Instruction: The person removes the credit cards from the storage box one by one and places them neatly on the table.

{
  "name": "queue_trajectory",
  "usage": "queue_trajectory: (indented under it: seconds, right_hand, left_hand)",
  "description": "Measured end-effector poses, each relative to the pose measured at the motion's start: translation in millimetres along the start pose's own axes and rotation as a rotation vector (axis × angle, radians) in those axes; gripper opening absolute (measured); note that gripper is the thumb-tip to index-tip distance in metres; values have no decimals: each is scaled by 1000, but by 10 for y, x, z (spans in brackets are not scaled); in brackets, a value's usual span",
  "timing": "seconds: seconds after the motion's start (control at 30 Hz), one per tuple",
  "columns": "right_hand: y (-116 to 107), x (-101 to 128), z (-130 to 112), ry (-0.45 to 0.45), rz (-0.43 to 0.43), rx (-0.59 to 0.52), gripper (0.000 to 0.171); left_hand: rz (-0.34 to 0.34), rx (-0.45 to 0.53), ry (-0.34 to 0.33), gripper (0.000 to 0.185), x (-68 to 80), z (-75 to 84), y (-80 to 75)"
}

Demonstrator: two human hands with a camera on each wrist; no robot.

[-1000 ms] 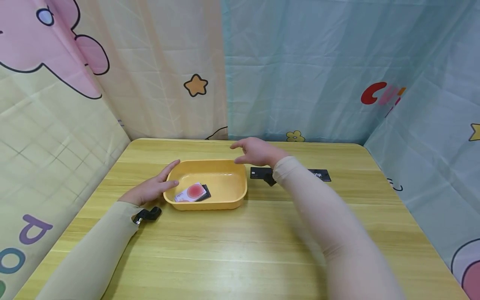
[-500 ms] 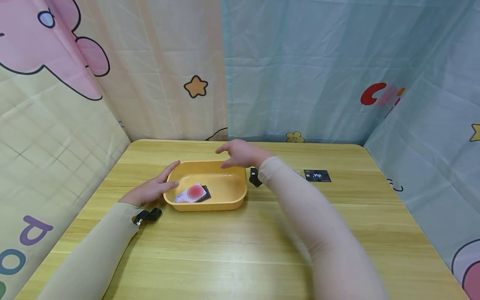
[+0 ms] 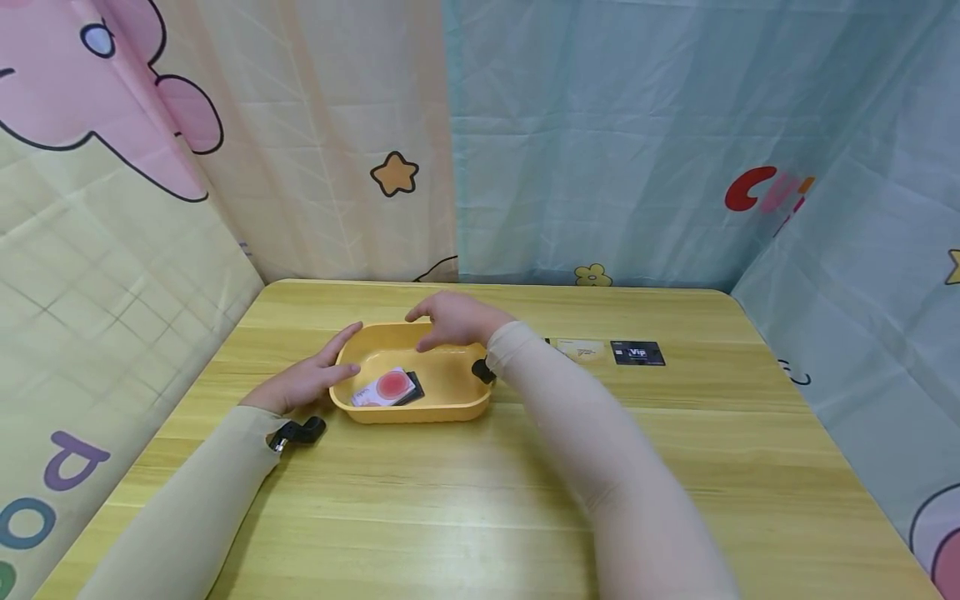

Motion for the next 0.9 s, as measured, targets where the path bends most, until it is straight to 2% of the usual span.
queue_trajectory:
  seconds: [0.27,0.6,0.9]
  right_hand:
    - [103,-121,-41,24,-37,-20,59]
    - [287,-269,-68,-1,-76,-39,56]
    - [475,-353,8,50,-174,-115,59]
  left_hand:
    - [-9,-12,6,79,-2,11,-4]
    - [-8,-18,13,80,13,12,-12]
    - [-4,-13,21,79,12,13,-2]
Point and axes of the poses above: each hand's wrist, its own x-axis away from the middle knuckle, its own y-axis out of the palm, z = x × y, the point moved 3 cm from there along -x, towards the middle knuckle, and after that the axes turned 5 degrees about -z, right-handed, at the moved point
